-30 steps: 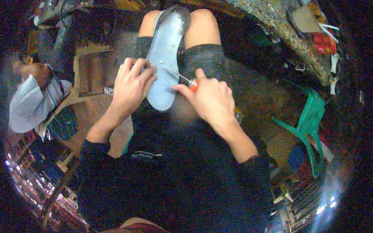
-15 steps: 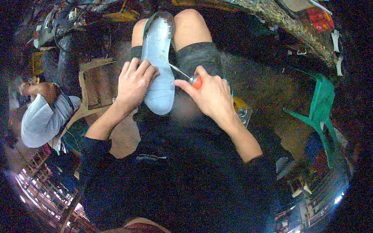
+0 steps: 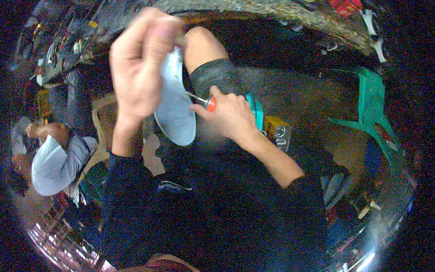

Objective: The person uses a screwdriver to scrape and clean the sole of a shoe held on their lap. They repeatedly scrape the sole surface and edges, then place the shoe on a nearby shelf.

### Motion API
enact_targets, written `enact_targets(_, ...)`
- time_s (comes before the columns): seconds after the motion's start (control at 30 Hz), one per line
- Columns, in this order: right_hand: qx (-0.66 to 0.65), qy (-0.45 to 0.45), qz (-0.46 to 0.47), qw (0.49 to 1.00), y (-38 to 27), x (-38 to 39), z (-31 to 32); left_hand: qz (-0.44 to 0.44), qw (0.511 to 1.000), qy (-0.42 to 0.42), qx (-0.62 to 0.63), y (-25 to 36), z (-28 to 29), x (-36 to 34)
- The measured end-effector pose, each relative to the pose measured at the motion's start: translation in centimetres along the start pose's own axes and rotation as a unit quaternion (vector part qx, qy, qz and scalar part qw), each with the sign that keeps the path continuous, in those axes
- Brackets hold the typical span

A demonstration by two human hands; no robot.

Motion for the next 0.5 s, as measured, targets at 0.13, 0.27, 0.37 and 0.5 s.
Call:
enact_targets(0.13,-0.011,0.128,0.103,0.986,-0.9,0.3,0.5,-0.180,0.953,-0.114,-0.216,3.0,-10.1,-0.9)
enact_targets(0.27,-0.011,0.221,0.159,0.962,-1.8,1.2,2.2,-0.168,0.951,-0.103,-0.239,0.6,-12.1,0.1)
enact_targets(0.37,-0.008,0.032,0.029,0.999,0.3,0.5,-0.1,-0.147,0.976,-0.031,-0.156,-3.3,-6.1,0.1)
enact_targets(0.5,-0.020,0.025,0.005,0.999,0.0,0.4,1.0,0.046,0.911,0.130,-0.389,-12.4,6.0,2.6)
Point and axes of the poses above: each hand's wrist, its own x-axis away from the middle knuckle, its own z-axis out of the back of the hand, y = z × x, the point moved 10 cm from there along -x, towards the middle knuckle, and after that the axes turned 3 degrees about z, right-handed, at the moved point
